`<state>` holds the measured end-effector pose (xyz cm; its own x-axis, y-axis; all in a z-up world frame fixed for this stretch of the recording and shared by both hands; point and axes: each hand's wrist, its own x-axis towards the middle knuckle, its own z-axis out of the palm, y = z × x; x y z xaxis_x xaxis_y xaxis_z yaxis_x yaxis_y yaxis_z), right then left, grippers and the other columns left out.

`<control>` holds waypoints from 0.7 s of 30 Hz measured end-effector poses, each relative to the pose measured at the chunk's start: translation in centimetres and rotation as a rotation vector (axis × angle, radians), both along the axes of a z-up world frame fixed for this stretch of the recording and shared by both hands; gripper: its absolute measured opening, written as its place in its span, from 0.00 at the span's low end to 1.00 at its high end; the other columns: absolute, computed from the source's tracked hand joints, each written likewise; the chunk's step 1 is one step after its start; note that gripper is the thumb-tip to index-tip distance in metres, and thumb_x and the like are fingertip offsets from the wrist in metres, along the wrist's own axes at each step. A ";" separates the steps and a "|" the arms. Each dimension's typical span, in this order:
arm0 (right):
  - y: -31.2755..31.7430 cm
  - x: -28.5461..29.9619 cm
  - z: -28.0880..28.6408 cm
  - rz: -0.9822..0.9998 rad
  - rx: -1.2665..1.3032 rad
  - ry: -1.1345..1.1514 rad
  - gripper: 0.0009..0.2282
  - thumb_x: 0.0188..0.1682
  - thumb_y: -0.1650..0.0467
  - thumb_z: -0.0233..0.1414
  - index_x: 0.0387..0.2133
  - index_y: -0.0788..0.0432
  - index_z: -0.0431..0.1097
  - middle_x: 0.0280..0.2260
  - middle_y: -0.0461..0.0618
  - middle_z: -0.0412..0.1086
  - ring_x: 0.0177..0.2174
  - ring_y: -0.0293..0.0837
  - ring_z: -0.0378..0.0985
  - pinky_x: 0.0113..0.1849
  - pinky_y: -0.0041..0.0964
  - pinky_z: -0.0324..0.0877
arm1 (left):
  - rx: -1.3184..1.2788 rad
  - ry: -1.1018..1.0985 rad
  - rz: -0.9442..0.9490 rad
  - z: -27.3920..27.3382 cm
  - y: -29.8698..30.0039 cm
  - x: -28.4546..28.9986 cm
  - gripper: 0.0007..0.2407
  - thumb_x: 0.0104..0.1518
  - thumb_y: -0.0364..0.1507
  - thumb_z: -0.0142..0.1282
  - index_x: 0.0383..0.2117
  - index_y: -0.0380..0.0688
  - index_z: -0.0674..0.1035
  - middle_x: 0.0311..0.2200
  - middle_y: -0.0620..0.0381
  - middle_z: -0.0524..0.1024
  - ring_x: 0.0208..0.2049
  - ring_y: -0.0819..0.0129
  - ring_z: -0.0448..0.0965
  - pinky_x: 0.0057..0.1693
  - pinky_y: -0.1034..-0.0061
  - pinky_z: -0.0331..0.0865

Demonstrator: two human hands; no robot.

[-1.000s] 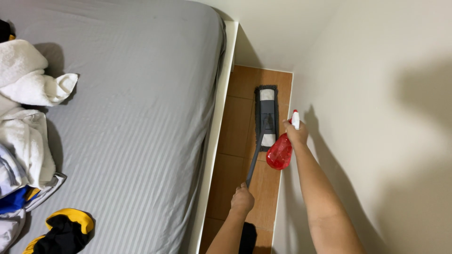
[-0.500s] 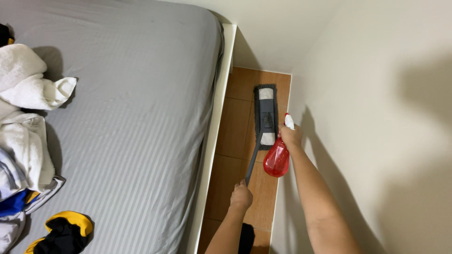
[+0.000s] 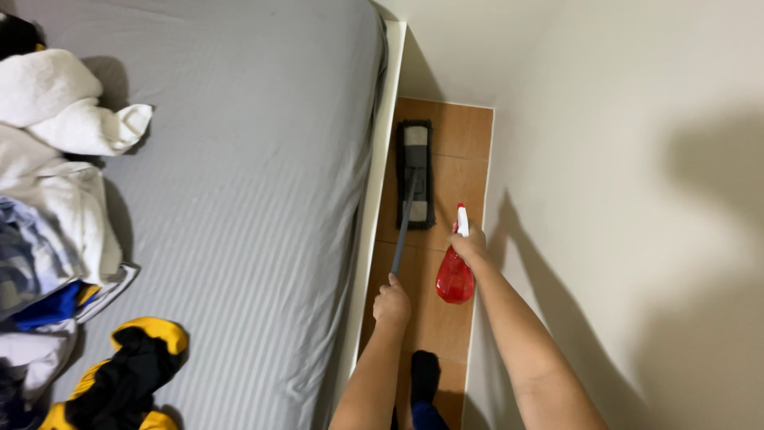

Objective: The person mops the tiled floor of a bedroom using a flat mop and a red spray bottle. They move around a bed, a suitcase, and a small wooden cabinet while cleaning the floor surface.

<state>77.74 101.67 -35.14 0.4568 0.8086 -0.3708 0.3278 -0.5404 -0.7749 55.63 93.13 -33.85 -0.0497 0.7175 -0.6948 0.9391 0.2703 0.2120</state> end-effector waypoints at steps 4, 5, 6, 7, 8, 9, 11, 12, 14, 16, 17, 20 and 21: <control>-3.2 -3.0 -0.5 -0.102 0.002 0.013 0.09 0.40 0.75 0.59 0.34 0.59 0.70 0.29 0.47 0.72 0.30 0.42 0.76 0.34 0.40 0.72 | -0.085 -0.003 0.029 -0.9 -5.4 -3.4 0.27 0.67 0.29 0.42 0.72 0.51 0.48 0.59 0.40 0.67 0.56 0.46 0.74 0.58 0.58 0.73; -4.0 -3.4 -1.0 -0.104 0.061 0.097 0.11 0.39 0.76 0.59 0.34 0.59 0.69 0.29 0.47 0.71 0.30 0.43 0.76 0.33 0.40 0.72 | -0.083 -0.010 0.008 -1.6 -6.9 -4.3 0.28 0.65 0.28 0.44 0.72 0.51 0.49 0.58 0.39 0.69 0.56 0.46 0.75 0.59 0.58 0.72; -4.6 -3.8 -1.4 -0.105 0.123 0.181 0.12 0.37 0.77 0.60 0.34 0.59 0.68 0.30 0.47 0.70 0.30 0.43 0.75 0.32 0.41 0.72 | -0.078 -0.018 -0.011 -2.3 -8.3 -5.1 0.29 0.64 0.27 0.46 0.72 0.50 0.51 0.56 0.39 0.70 0.56 0.47 0.75 0.60 0.59 0.72; -5.4 -4.2 -1.1 -0.103 0.123 0.181 0.12 0.37 0.77 0.60 0.34 0.59 0.68 0.30 0.47 0.70 0.30 0.43 0.75 0.32 0.41 0.72 | -0.077 -0.017 -0.010 -2.3 -9.4 -6.0 0.29 0.64 0.27 0.46 0.72 0.50 0.51 0.56 0.39 0.70 0.56 0.47 0.75 0.60 0.59 0.72; -5.9 -4.7 -0.9 -0.124 0.094 0.236 0.13 0.37 0.78 0.58 0.35 0.58 0.67 0.30 0.48 0.70 0.30 0.44 0.75 0.32 0.41 0.72 | -0.015 -0.110 0.019 -2.4 -10.1 -6.8 0.28 0.61 0.26 0.49 0.70 0.53 0.57 0.53 0.38 0.74 0.53 0.46 0.76 0.59 0.59 0.72; -6.3 -5.1 -0.7 -0.145 0.065 0.290 0.14 0.37 0.78 0.57 0.36 0.57 0.66 0.31 0.48 0.69 0.30 0.44 0.74 0.32 0.41 0.72 | 0.048 -0.202 0.048 -2.5 -10.8 -7.6 0.28 0.58 0.25 0.52 0.67 0.55 0.63 0.49 0.37 0.77 0.50 0.45 0.77 0.57 0.59 0.72; -6.7 -5.5 -0.9 -0.147 0.064 0.277 0.15 0.35 0.79 0.58 0.37 0.59 0.67 0.31 0.48 0.70 0.31 0.44 0.75 0.32 0.41 0.72 | -0.144 -0.431 0.349 1.1 -11.1 -8.0 0.28 0.57 0.23 0.49 0.67 0.55 0.62 0.47 0.40 0.77 0.40 0.49 0.80 0.47 0.58 0.76; -7.2 -5.6 -1.1 -0.154 0.056 0.263 0.17 0.34 0.79 0.59 0.38 0.61 0.67 0.31 0.49 0.70 0.31 0.44 0.75 0.32 0.42 0.73 | -0.346 -0.653 0.649 2.9 -11.5 -8.1 0.28 0.57 0.21 0.46 0.67 0.54 0.61 0.45 0.43 0.77 0.30 0.53 0.82 0.38 0.57 0.80; -7.8 -6.0 0.1 -0.160 0.017 0.201 0.19 0.33 0.79 0.61 0.41 0.61 0.68 0.32 0.49 0.71 0.32 0.43 0.75 0.34 0.41 0.73 | -0.253 -0.666 0.626 0.0 -11.6 -8.0 0.28 0.55 0.20 0.48 0.66 0.52 0.64 0.41 0.37 0.80 0.24 0.55 0.78 0.32 0.60 0.74; -7.7 -5.5 -1.1 -0.160 -0.022 0.133 0.22 0.32 0.79 0.62 0.43 0.61 0.68 0.32 0.48 0.72 0.33 0.42 0.75 0.35 0.40 0.72 | -0.159 -0.685 0.606 -1.9 -10.8 -7.6 0.29 0.53 0.20 0.51 0.66 0.50 0.67 0.37 0.32 0.82 0.17 0.58 0.74 0.26 0.63 0.69; -7.6 -4.8 -3.0 -0.178 0.002 0.222 0.23 0.34 0.79 0.60 0.46 0.61 0.68 0.33 0.50 0.71 0.33 0.44 0.75 0.34 0.41 0.72 | -0.109 -0.611 0.573 -2.2 -10.2 -7.3 0.28 0.53 0.21 0.51 0.65 0.50 0.68 0.40 0.37 0.82 0.22 0.55 0.80 0.30 0.62 0.73; -6.8 -3.5 -4.1 -0.184 0.015 0.298 0.24 0.37 0.80 0.58 0.50 0.59 0.67 0.36 0.50 0.70 0.35 0.44 0.75 0.35 0.41 0.73 | 0.021 -0.492 0.494 -5.1 -7.7 -6.4 0.26 0.53 0.23 0.51 0.63 0.50 0.71 0.45 0.39 0.81 0.35 0.52 0.85 0.42 0.62 0.78; -6.4 -3.2 -3.7 -0.169 0.006 0.288 0.25 0.38 0.80 0.58 0.51 0.57 0.66 0.38 0.49 0.70 0.36 0.43 0.75 0.36 0.40 0.72 | 0.104 -0.445 0.452 -6.4 -6.8 -6.1 0.25 0.53 0.23 0.50 0.62 0.51 0.73 0.47 0.36 0.80 0.42 0.51 0.84 0.49 0.64 0.77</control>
<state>74.54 95.29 -38.80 0.4617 0.7332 -0.4992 0.0014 -0.5634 -0.8262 49.53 86.33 -40.25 -0.0861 0.7582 -0.6463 0.5536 0.5758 0.6017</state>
